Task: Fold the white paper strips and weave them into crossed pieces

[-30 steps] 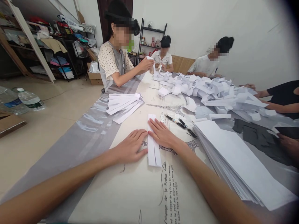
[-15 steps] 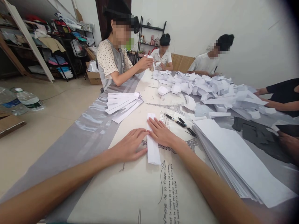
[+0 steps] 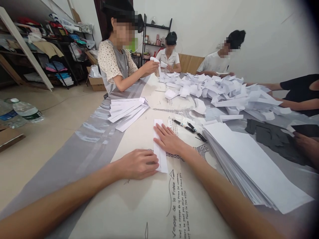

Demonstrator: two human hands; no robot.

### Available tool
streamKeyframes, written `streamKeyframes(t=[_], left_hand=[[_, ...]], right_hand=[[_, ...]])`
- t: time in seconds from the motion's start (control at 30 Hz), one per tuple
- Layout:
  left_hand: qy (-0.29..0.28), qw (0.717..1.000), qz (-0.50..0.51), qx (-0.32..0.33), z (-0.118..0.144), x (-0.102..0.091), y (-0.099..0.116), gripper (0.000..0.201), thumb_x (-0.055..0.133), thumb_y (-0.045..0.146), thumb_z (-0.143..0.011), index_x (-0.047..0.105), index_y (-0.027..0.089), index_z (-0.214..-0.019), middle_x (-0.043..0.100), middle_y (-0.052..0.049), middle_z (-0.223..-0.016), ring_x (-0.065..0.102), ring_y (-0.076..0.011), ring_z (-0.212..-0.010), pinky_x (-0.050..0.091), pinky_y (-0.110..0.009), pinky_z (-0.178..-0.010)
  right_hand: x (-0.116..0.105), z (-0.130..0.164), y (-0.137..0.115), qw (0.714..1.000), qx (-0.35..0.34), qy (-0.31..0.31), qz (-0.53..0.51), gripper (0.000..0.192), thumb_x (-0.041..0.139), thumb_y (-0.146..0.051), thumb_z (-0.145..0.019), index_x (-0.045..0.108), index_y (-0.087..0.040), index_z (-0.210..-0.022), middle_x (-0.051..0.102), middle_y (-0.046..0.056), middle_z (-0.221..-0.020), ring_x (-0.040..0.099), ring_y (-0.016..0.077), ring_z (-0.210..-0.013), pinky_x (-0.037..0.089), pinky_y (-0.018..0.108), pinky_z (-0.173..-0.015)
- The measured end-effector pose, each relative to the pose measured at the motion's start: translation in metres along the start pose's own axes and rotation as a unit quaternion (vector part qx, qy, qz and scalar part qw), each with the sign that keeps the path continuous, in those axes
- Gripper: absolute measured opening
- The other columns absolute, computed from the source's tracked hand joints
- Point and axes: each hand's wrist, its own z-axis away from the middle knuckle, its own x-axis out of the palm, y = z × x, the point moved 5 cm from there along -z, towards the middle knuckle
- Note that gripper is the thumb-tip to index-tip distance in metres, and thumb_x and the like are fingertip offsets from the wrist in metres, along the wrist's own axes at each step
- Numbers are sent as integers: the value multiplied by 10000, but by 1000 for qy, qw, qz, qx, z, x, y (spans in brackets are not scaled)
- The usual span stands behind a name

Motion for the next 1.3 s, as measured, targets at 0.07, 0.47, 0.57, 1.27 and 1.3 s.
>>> streamKeyframes(t=[0.07, 0.47, 0.57, 1.27, 1.3], left_hand=[[2, 999, -21, 42, 1, 1, 3, 238, 491, 263, -1056, 690, 198, -943, 726, -53, -932, 680, -177, -852, 566, -310, -797], [39, 999, 19, 24, -5, -4, 0, 285, 510, 238, -1054, 719, 186, -868, 763, -37, -915, 688, -152, -764, 560, -276, -729], [39, 997, 60, -19, -4, -4, -5, 276, 507, 275, -1059, 729, 191, -918, 758, -45, -893, 701, -164, -797, 565, -287, -765], [-41, 956, 218, -190, -3, -1, -13, 163, 621, 254, -970, 699, 188, -844, 708, -33, -1101, 657, -168, -870, 492, -295, -772], [-41, 955, 221, -194, -3, -1, -13, 163, 620, 248, -967, 695, 187, -836, 704, -35, -1102, 655, -176, -897, 496, -304, -794]], right_hand=[[-10, 5, -7, 997, -17, 68, 18, 697, 267, -553, -1067, 152, -190, -1651, 104, 113, -1733, 77, 329, -1595, 191, 570, -1268], [-47, 104, -39, 967, -160, -17, -200, 202, 664, -207, -925, 656, -239, -1125, 644, 73, -1231, 590, 240, -1148, 523, 420, -986], [-39, 101, -36, 967, -128, -1, -219, 89, 644, -238, -967, 677, -241, -1049, 649, 58, -1205, 598, 219, -1126, 512, 416, -992], [-37, 99, -41, 978, -55, -1, -200, 95, 586, -203, -990, 674, -233, -1010, 687, 47, -1188, 640, 220, -1083, 517, 404, -945], [-36, 99, -41, 978, -45, -2, -202, 94, 583, -199, -989, 671, -232, -1002, 683, 46, -1195, 635, 222, -1098, 512, 408, -957]])
